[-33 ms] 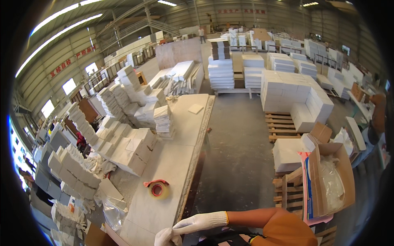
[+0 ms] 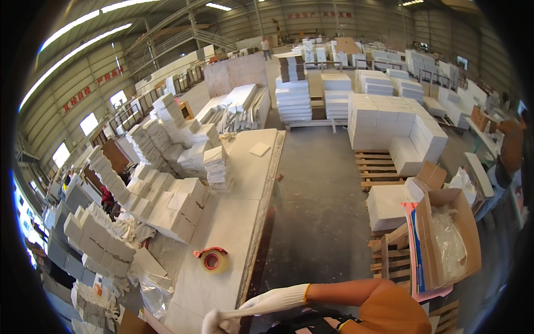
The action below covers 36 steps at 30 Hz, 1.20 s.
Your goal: The person puts on white gloves, then folds a flat cardboard piece into a box shape. They use a box cutter to trim the edges and apply tape to seal the box. The finished box is placed on the table.
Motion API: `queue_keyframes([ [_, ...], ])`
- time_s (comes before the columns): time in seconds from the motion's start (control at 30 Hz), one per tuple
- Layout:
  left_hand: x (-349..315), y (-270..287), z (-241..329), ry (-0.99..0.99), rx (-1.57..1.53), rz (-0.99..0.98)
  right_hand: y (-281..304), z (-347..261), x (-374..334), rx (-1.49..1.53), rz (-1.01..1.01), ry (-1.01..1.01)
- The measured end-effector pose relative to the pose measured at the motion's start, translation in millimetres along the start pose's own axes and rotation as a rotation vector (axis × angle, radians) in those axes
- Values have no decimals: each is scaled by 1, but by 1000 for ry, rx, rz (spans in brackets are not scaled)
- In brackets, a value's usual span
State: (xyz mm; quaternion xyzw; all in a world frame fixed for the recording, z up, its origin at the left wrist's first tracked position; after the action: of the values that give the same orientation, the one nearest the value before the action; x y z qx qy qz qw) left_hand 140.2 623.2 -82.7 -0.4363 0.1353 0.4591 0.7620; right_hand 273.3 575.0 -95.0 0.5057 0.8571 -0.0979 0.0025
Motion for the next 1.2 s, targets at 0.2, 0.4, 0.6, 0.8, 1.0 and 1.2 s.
queue_keyframes([
  [0.2,16,29,26,-83,-6,158,-2,33,-5,269,112,-85],
  [0.4,68,58,19,-68,865,-111,8,4,-3,150,294,-9],
  [0.6,90,-1,-2,-106,1171,-452,1,-14,-45,103,435,-266],
  [0.8,102,-48,-14,-76,1149,-558,10,10,-77,224,601,-27],
  [1.0,102,-78,-16,-61,1061,-584,17,3,-107,313,719,132],
  [1.2,96,-66,-31,-47,1136,-653,22,-15,-93,330,640,235],
])
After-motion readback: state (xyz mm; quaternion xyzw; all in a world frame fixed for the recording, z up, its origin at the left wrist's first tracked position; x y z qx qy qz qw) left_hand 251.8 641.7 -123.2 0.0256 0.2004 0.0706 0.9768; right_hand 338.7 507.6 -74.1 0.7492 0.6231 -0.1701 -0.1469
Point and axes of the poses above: each hand's wrist, its own x-axis towards the middle knuckle, its own y-axis out of the back of the hand, z = x × y, the point moved 8 cm from there along x, towards the middle knuckle, and after that the axes turned 11 degrees about y, right-handed, at the moved point
